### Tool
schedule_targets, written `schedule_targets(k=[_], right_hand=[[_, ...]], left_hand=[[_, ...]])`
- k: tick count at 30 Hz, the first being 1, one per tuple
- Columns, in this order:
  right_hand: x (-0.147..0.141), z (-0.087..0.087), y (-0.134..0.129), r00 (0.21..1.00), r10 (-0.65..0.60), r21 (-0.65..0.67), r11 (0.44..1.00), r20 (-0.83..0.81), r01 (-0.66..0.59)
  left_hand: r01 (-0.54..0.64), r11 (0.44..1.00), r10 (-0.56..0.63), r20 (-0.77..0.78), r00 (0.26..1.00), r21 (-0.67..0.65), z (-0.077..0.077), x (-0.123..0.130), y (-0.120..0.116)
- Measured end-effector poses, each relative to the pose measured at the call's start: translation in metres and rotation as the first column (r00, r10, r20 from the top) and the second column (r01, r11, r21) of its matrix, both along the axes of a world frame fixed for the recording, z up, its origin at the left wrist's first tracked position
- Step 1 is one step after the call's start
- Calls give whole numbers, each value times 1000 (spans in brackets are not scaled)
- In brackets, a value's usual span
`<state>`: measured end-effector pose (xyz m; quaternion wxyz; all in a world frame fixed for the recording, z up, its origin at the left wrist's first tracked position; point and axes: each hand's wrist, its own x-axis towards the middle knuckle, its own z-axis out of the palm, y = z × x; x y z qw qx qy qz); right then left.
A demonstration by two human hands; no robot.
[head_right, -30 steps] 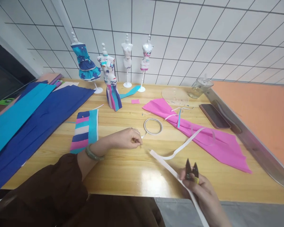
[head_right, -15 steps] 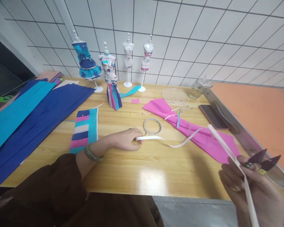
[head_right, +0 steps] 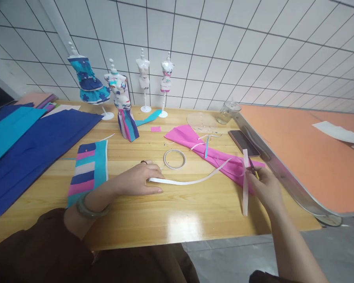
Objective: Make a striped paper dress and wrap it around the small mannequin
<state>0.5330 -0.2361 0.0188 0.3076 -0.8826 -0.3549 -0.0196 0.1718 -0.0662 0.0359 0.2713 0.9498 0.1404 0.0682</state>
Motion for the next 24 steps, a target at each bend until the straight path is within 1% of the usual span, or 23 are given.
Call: schedule_targets(k=[2,4,6,7,8,10,11,13,14,15,16,17,20,22,24], right_hand=[[6,-2,-2,1000,-4,-81,997,-12,3],[9,-3,-5,999,-48,-117,992,22,50],[6,-2,-7,991,-96,-112,988,90,106],[1,-2,-7,987,-103,-100,988,124,116],[-6,-2,-6,985,-85,-89,991,148,99],[-25,-3,-3,986,39,-86,996,161,-25],[-37,-5,-1,978,153,-108,984,139,-139],[-59,-9,6,924,374,-170,918,77,-358],[-69,-11,9,880,472,-219,864,45,-452],[-77,-13,13,853,521,-254,830,37,-497],[-83,-14,17,839,544,-280,811,34,-514],[-87,-14,20,834,550,-302,802,39,-515],[-86,-10,27,856,513,-322,822,62,-469],[-80,-5,28,882,466,-312,850,68,-425],[-73,-2,27,923,378,-278,897,75,-344]], left_hand=[[-17,999,17,-20,1000,35,-1,-1,0],[-29,998,30,-32,999,57,-2,-2,-1],[-33,998,35,-37,999,60,-1,-3,-3],[-38,998,40,-38,998,55,0,-5,-4],[-46,998,48,-41,998,46,1,-6,-5],[-76,997,77,-48,996,31,2,-10,-8],[-94,995,96,-52,994,28,2,-12,-9],[-129,991,130,-54,990,23,1,-16,-11],[-144,989,144,-50,988,18,0,-18,-12],[-154,988,154,-41,987,7,-1,-20,-12],[-161,987,160,-28,987,-8,-2,-22,-12],[-167,986,166,-12,986,-27,-3,-23,-12],[-200,975,204,35,978,-97,-4,-27,-12],[-249,956,259,47,965,-155,-4,-27,-12],[-307,923,326,46,944,-233,-5,-27,-13]])
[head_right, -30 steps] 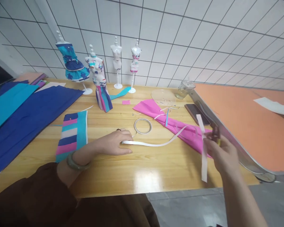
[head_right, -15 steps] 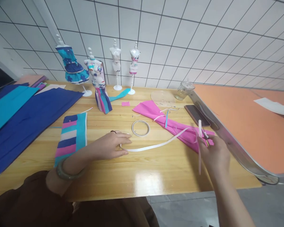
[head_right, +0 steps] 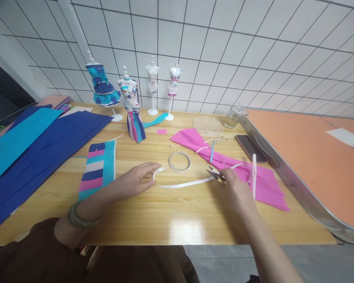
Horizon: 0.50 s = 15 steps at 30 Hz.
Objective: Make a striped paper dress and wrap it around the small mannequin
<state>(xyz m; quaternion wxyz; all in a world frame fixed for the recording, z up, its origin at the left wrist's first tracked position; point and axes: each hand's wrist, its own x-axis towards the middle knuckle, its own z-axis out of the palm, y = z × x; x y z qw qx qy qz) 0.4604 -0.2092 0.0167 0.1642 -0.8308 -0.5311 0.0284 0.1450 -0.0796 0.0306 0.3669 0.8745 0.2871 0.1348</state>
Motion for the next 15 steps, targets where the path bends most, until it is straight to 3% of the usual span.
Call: schedule_targets(k=[5,11,15], right_hand=[[9,-3,0,972,-220,24,975,-77,223],[5,-13,25,932,-275,73,951,-238,300],[0,-9,32,899,-241,154,937,-367,314]], left_hand=[[-121,960,150,96,984,-254,-10,4,-4],[-151,926,222,174,959,-345,-17,10,-8],[-207,895,297,179,938,-396,-19,10,-5]])
